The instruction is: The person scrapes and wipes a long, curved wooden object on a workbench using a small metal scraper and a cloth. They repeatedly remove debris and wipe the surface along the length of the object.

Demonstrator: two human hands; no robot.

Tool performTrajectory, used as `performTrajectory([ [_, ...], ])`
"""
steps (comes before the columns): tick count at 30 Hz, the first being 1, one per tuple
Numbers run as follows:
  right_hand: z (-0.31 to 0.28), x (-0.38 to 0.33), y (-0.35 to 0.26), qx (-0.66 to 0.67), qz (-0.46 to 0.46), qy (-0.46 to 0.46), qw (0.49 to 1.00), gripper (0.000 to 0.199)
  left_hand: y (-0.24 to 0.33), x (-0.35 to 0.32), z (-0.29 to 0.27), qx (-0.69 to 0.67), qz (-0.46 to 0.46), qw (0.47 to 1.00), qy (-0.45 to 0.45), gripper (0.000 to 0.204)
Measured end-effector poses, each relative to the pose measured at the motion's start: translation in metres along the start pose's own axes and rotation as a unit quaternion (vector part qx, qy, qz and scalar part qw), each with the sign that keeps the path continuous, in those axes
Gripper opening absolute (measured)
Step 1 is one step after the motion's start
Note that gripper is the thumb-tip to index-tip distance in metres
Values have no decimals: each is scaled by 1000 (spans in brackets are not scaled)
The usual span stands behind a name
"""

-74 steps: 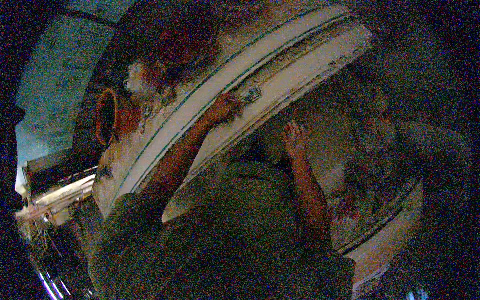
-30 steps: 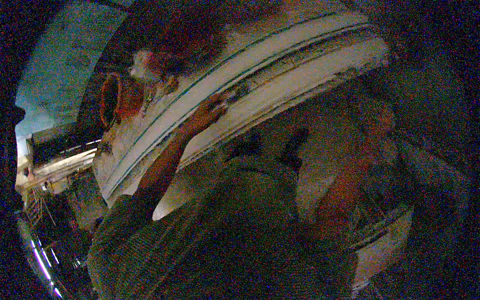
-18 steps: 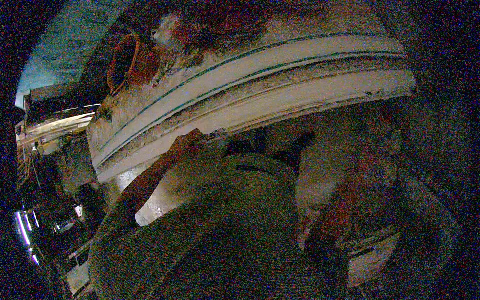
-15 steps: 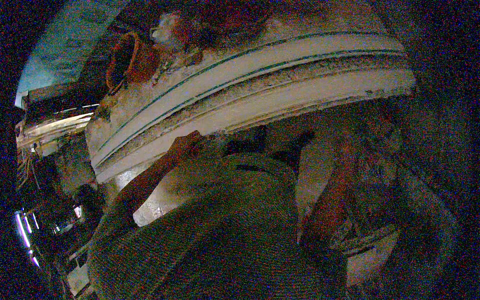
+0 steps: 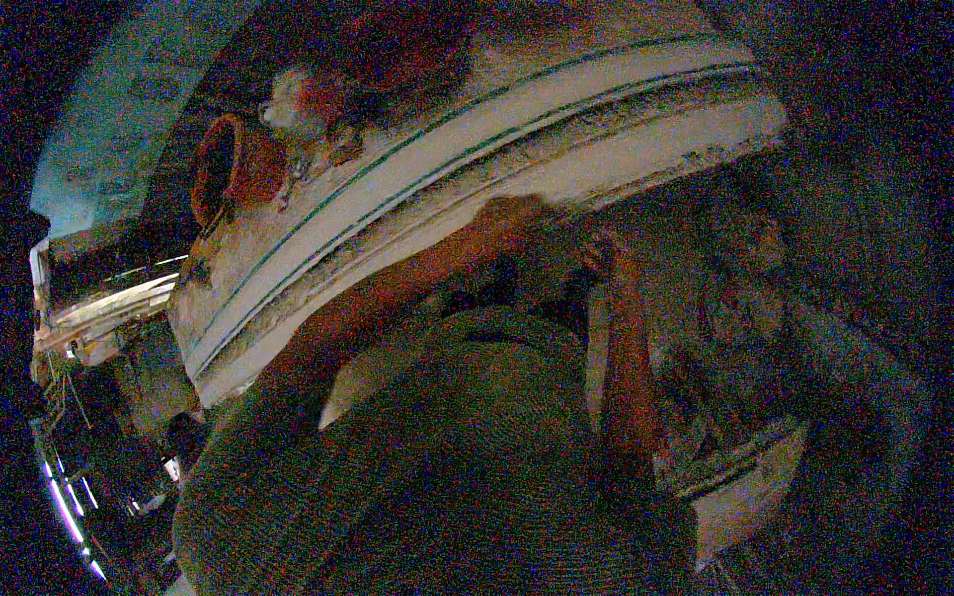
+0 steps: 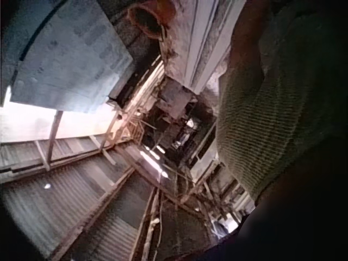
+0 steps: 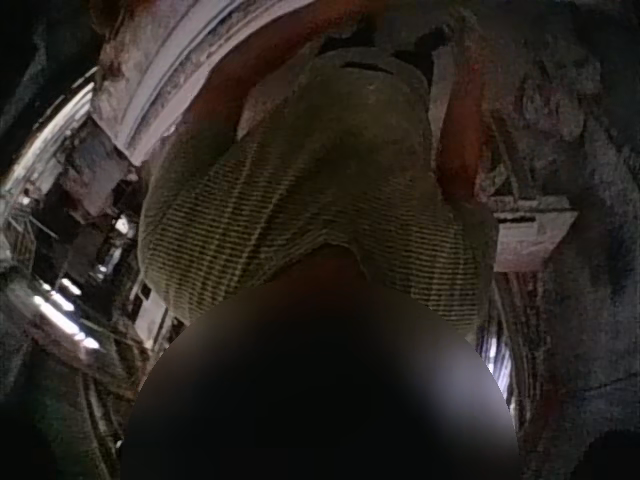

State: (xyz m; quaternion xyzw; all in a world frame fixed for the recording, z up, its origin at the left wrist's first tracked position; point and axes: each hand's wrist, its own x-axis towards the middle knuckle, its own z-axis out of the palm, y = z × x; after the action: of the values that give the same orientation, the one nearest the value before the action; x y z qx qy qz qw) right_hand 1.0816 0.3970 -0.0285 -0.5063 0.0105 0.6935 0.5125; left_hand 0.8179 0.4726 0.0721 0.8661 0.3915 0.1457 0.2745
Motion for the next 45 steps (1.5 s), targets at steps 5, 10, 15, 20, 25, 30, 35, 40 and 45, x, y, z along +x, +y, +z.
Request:
performTrajectory([
  [5, 29, -2, -13, -3, -16, -11, 1000, 61, 26, 110, 23, 52, -115, 984, -127, 30],
  [10, 9, 10, -35, 122, 6, -51, 991, 57, 13, -16, -35, 84, -191, 936, -284, 31],
  [15, -25, 30, -41, 198, 24, -26, 980, 54, 12, -54, -57, 55, -246, 933, -257, 38],
  [20, -53, 36, -51, 208, 42, -45, 976, 52, 6, 131, 13, 41, -107, 980, -164, 45],
  [25, -91, 34, -61, 236, -15, -167, 957, 52, 3, 223, 74, 55, -45, 993, -96, 35],
  [30, -113, 75, -81, 160, 18, -60, 985, 49, 9, 86, 6, 39, -187, 968, -164, 37],
  [35, -108, 80, -97, 194, 51, -19, 979, 47, 7, -75, -62, 103, -264, 929, -237, 38],
  [40, -86, 64, -84, 214, 15, -21, 977, 47, -11, 27, -11, 45, -138, 976, -160, 47],
  [45, -81, 65, -62, 247, 81, -58, 964, 46, -1, 232, 88, 27, -79, 994, -77, 41],
])
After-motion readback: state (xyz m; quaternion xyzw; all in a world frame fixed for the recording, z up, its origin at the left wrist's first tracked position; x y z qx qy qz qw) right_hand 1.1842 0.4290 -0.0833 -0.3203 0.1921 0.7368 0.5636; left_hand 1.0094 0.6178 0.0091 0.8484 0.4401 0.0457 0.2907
